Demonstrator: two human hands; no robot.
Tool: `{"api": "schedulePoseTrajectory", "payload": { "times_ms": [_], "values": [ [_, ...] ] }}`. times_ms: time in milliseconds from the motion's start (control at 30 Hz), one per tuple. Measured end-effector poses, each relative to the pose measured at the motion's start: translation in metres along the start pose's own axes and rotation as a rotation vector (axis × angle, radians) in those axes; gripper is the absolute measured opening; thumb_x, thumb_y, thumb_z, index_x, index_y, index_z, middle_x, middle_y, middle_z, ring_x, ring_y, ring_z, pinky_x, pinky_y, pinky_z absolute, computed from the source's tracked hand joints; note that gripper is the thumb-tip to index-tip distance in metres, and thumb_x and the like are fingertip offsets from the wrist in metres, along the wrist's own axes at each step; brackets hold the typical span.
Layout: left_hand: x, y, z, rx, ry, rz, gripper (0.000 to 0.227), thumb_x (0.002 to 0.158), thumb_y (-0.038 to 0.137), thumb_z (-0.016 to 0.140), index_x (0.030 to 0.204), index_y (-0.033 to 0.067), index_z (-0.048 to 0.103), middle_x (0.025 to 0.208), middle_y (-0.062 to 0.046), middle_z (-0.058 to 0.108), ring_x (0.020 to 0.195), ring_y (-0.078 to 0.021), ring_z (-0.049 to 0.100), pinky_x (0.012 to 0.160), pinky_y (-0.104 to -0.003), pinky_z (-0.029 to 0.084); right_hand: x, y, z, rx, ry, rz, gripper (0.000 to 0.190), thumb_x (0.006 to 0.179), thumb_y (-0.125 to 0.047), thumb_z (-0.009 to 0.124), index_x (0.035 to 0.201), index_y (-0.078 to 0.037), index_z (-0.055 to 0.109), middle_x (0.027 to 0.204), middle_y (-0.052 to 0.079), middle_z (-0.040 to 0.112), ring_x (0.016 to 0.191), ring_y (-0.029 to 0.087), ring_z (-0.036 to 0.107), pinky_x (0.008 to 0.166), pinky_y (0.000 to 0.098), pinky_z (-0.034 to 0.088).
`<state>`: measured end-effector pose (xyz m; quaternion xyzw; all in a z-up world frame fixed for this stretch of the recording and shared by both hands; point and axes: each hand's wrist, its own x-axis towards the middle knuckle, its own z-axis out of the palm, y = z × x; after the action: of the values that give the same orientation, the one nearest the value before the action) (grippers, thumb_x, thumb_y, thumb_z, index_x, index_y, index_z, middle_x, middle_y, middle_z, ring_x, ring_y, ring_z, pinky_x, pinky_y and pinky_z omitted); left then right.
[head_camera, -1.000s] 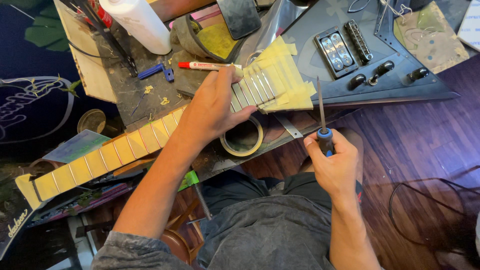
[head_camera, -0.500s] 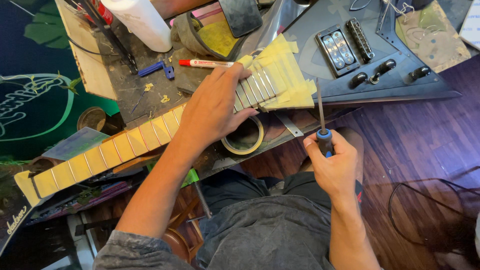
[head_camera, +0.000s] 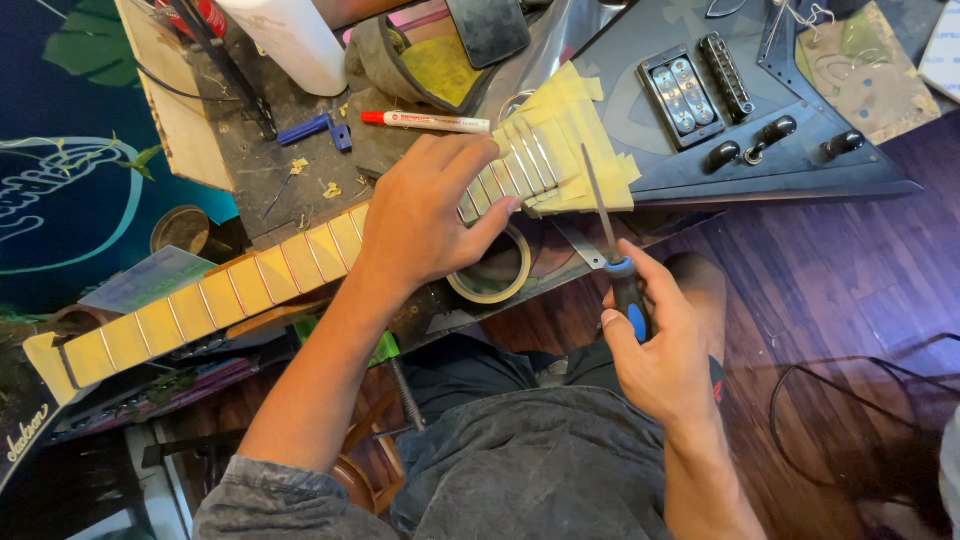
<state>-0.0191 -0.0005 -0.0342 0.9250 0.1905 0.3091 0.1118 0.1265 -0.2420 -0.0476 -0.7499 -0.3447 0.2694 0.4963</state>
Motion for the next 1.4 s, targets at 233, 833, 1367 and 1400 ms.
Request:
{"api": "schedulePoseTrajectory", "payload": {
  "times_ms": [233,833,1367,1400],
  "values": [
    [-0.004,-0.006,0.0,0.058,0.009,-0.165,0.046,0.091,0.048,0.083,0.119,0.0154,0.066,0.098,-0.002,0.072,0.093,-0.0253,0.074,0.074,-0.04,0.061,-0.013,-0.028,0.016,-0.142,-0.068,-0.058,0.064,0.089,-0.002,0.069,0.153,-0.011,0.063,0.103,0.013,0.081,0.09,0.024,0.076,0.073,0.0377,0.06],
    [-0.003,-0.011,-0.008,0.097,-0.219,0.247,0.013,0.091,0.013,0.08,0.097,0.0232,0.077,0.134,-0.014,0.057,0.097,-0.0363,0.054,0.056,-0.047,0.052,-0.031,0.004,0.023,-0.362,0.037,-0.395,0.053,0.106,-0.004,0.059,0.158,0.0,0.051,0.114,0.013,0.066,0.101,0.026,0.065,0.094,0.0378,0.054],
    [-0.002,-0.012,-0.006,0.178,-0.264,0.277,0.015,0.087,0.017,0.078,0.101,0.0172,0.075,0.132,-0.014,0.057,0.098,-0.0358,0.052,0.053,-0.046,0.051,-0.034,0.003,0.028,-0.581,0.029,-0.448,0.05,0.107,-0.003,0.06,0.156,-0.004,0.055,0.112,0.009,0.07,0.086,0.023,0.067,0.075,0.0376,0.054],
    [-0.002,-0.011,-0.005,0.2,-0.265,0.284,0.019,0.085,0.017,0.079,0.104,0.0173,0.074,0.132,-0.014,0.057,0.097,-0.0355,0.052,0.052,-0.046,0.051,-0.035,0.006,0.032,-0.698,0.061,-0.421,0.054,0.105,-0.007,0.064,0.158,-0.011,0.056,0.115,0.006,0.068,0.085,0.025,0.068,0.06,0.041,0.054]
  ]
}}
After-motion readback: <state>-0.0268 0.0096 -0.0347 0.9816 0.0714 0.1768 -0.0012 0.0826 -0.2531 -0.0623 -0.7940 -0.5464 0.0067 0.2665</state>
